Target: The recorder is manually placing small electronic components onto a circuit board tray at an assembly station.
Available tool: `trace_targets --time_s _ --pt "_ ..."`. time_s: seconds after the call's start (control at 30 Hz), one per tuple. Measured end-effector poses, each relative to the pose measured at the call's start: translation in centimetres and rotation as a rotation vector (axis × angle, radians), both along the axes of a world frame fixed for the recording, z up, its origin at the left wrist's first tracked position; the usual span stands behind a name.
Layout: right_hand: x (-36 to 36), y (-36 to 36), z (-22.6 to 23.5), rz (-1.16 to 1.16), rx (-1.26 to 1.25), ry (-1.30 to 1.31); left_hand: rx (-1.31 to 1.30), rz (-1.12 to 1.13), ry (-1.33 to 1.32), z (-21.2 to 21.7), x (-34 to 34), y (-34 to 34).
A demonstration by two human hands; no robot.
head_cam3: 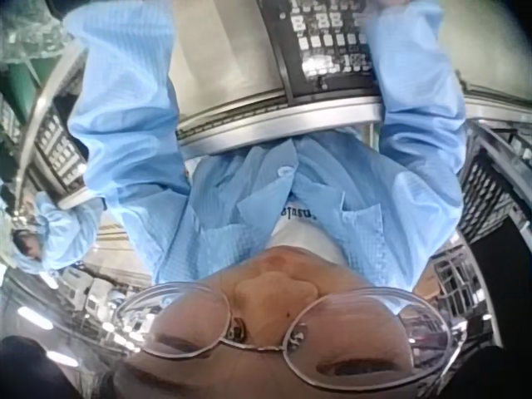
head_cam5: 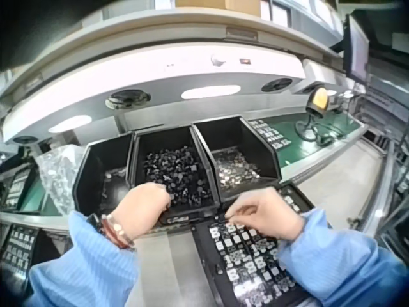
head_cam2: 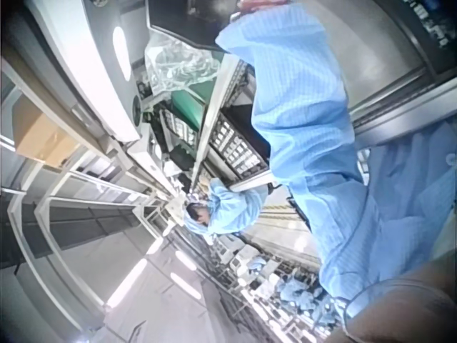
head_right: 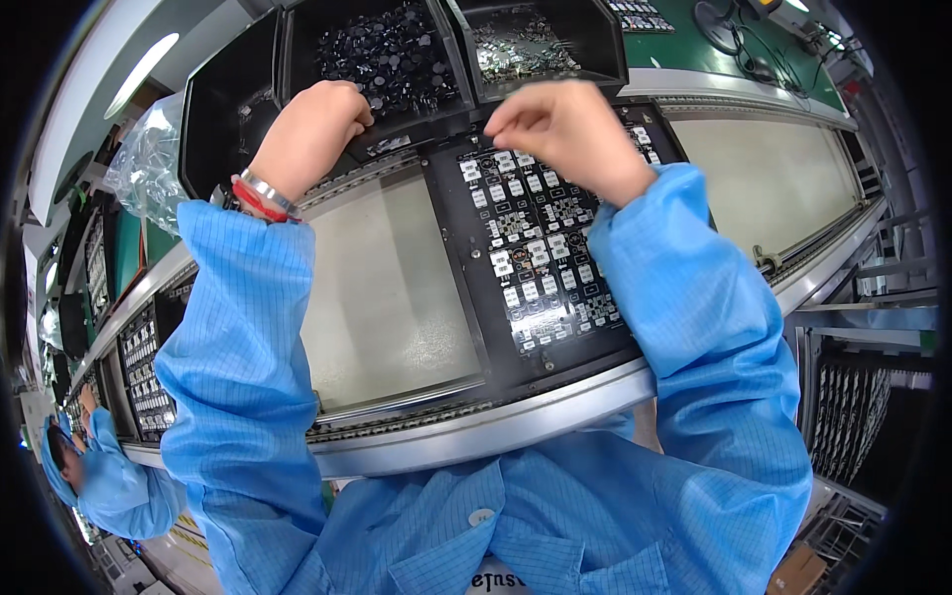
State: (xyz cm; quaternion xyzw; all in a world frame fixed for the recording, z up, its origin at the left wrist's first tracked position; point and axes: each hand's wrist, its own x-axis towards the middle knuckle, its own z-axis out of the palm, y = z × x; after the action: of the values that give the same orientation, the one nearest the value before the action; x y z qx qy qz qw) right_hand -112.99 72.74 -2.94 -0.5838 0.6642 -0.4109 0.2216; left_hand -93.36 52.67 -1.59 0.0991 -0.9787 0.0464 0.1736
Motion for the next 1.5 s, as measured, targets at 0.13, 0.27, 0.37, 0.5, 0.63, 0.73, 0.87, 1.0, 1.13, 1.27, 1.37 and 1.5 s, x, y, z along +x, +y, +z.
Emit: trace_targets --time_s 0.13,0.27,0.37,0.5,0.63,0.73,0.87,1.0,1.13,1.27,1.37,1.5 --pt "0.5 -0.4 -3.2 -0.039 0.045 -0.031 -0.040 0.104 -0.145 0.4 -1.0 0.2" --pt "0.8 -0.6 -4.0 -0.040 0.038 0.038 0.041 0.038 0.001 0.5 -0.7 0.0" --pt "0.5 -0.9 -5.1 0.025 -0.082 0.100 0.084 0.007 0.063 0.9 -0.2 0.9" --pt "0.5 -1.0 -4.7 0.066 -0.042 0.205 -0.118 -0.054 0.120 -0.4 0.0 0.4" --pt "1.2 -1.3 -4.7 0.102 -0.074 0.268 -0.133 0.046 -0.016 0.0 0.0 1.1" --pt "1.2 -1.4 -5.0 0.103 -0.115 0.338 -0.110 0.132 -0.099 0.6 -1.2 1.7" --pt "1.4 -1.3 -4.7 0.108 -0.148 0.410 -0.138 0.141 -0.116 0.7 -1.6 1.6" --pt "1.3 -1.3 -4.3 0.114 -0.111 0.397 -0.014 0.133 -0.027 0.0 -1.6 1.0" --pt "1.2 -1.1 -3.4 0.122 -0.127 0.373 0.018 0.057 0.066 -0.4 -0.7 0.8" --pt "-0.8 -0.6 0.3 -0.007 -0.235 0.186 0.051 0.057 0.148 0.5 0.0 1.9" --pt "-3.3 -1.9 1.6 -0.163 -0.339 0.265 0.209 -0.010 0.305 1.4 0.3 2.7" --pt "-6.7 -5.4 0.4 -0.200 0.098 0.534 0.917 -0.001 0.459 2.0 1.4 6.0"
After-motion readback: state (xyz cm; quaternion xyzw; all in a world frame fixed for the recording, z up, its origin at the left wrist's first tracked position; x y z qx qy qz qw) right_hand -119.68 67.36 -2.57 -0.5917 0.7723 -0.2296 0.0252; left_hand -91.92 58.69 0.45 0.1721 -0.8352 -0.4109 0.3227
